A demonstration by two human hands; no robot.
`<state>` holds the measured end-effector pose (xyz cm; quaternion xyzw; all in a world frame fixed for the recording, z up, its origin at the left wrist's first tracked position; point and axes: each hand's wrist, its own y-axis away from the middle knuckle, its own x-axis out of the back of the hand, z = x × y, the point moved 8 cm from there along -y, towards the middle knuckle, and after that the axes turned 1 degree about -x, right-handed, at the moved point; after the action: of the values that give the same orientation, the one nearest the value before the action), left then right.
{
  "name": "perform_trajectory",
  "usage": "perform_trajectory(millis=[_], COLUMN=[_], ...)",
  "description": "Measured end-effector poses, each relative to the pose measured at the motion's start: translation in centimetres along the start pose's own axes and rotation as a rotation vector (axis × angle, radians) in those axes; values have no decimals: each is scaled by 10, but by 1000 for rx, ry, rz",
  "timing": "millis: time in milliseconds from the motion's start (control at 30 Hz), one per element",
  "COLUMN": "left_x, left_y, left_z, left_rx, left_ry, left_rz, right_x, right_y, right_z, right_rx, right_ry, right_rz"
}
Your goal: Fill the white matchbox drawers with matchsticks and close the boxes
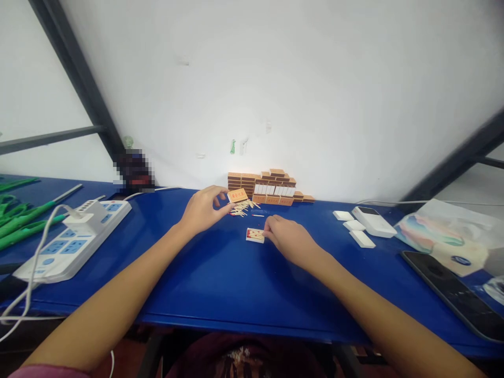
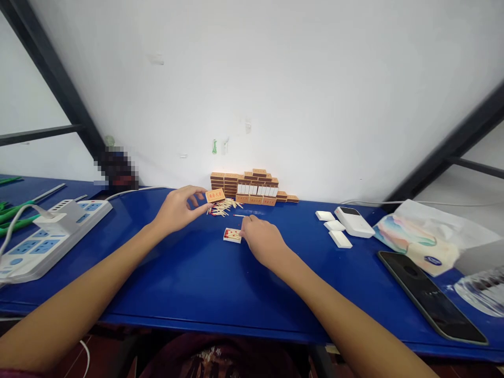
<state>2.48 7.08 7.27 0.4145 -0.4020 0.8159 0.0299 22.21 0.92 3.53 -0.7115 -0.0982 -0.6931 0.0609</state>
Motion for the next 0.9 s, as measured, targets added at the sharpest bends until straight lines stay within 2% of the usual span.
perform_trajectory(millis=[167,400,533,633,767,900], left_x=[-1,-1,-1,-1,-1,-1], left_y=[1,1,1,1,1,1], left_z=[1,2,3,2,3,4], left_rx=[-10,-28,-28,-25,-25,-25], left_ry=[-7,-7,-2,-7,-15,-22], left_rz=[2,6,4,4,-3,-13], right_x=[5,1,1,8,6,-2], right_y=[-2,-2,-2,-2,-6,-8], right_z=[-1,-19,-20,-9,12,15], right_rx=[44,251,265,217,123,145], right_ry=[-16,12,10,-11,-8,-32], right_rz=[114,259,251,239,147,54])
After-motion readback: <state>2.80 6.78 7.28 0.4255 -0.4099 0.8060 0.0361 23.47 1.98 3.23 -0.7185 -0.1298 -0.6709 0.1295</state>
